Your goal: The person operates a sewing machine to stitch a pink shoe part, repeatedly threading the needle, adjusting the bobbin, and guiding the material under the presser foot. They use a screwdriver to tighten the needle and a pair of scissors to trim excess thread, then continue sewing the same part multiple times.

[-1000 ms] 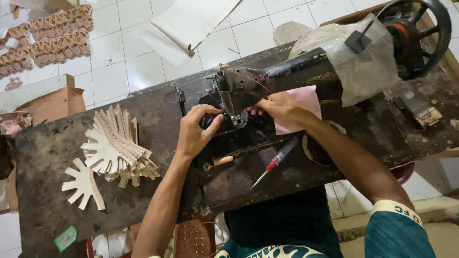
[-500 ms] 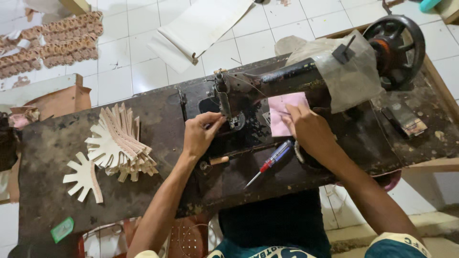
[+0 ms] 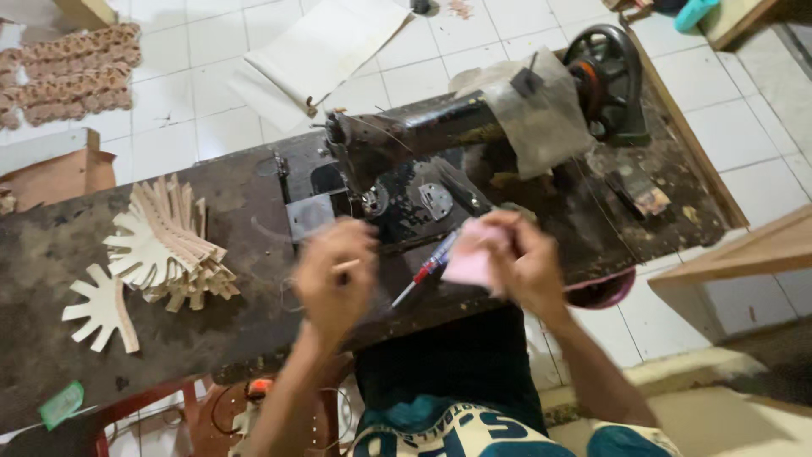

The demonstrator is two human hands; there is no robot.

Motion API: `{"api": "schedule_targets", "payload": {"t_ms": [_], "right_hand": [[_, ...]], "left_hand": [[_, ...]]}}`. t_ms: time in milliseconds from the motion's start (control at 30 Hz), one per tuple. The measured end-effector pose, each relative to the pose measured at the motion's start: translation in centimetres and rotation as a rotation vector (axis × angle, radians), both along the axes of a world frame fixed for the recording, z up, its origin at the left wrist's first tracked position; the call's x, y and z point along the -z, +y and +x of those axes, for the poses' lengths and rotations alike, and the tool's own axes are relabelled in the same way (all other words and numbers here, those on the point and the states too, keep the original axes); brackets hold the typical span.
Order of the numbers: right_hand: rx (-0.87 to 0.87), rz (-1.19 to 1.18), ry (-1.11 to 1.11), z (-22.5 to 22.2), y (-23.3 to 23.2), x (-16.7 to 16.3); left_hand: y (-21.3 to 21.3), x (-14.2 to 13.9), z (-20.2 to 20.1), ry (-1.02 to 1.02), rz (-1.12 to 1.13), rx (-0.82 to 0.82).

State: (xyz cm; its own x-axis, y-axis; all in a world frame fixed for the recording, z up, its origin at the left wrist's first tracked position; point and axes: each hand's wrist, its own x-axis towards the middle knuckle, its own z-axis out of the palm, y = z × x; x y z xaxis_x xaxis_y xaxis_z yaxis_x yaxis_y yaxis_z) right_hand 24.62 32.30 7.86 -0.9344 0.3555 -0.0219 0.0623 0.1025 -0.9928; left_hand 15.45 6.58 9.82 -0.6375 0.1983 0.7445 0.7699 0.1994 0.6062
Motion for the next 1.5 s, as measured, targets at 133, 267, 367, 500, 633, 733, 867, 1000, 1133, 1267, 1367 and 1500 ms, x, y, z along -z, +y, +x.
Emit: {"api": "schedule_targets", "payload": {"t_ms": [133, 267, 367, 500, 633, 733, 867, 1000, 1133, 1267, 1367, 1500], "right_hand": [[-0.106, -0.246, 0.107, 4.0, -4.2, 5.1], [-0.125, -0.366, 0.234, 7.7, -3.9, 10.7], [0.041, -0.203, -0.044, 12.1, 1.1, 13.0], [0.299, -0.122, -0.293, 18.4, 11.3, 14.2], [0.254, 0.511, -0.736, 22.2, 14.6, 14.9], [0.257, 0.607, -0.701, 21.6, 14.0, 13.0], [0.171, 0.301, -0.449, 16.2, 11.6, 7.1], [0.089, 0.519, -0.108, 8.7, 8.4, 1.5], [0.045, 0.687, -0.025, 2.6, 5.7, -1.1], [-0.05, 0.935, 0.174, -0.7, 3.4, -0.7], [-0.269, 0.9, 0.157, -2.3, 1.4, 0.6], [-0.522, 1.104, 0.228, -4.7, -0.1, 1.7]], "left_hand": [[4.0, 2.2, 7.8, -0.339, -0.24, 0.246], [5.0, 4.6, 11.2, -0.233, -0.392, 0.227], [6.0, 5.2, 11.5, -0.041, -0.313, 0.379], [7.0, 4.5, 8.8, -0.026, -0.299, 0.255], [7.8, 3.9, 2.5, -0.016, -0.437, 0.076], [8.8, 4.0, -2.3, 0.131, -0.555, -0.023], [10.3, 4.2, -6.3, -0.004, -0.679, 0.016], [11.2, 4.0, -7.4, -0.141, -0.819, -0.049], [8.1, 2.4, -5.4, -0.329, -0.539, 0.063], [0.7, 0.2, -1.6, -0.571, -0.169, -0.112], [-2.9, 0.0, -0.7, -0.775, 0.28, -0.104], [-5.0, 1.1, 0.2, -0.766, 0.22, -0.218]]}}
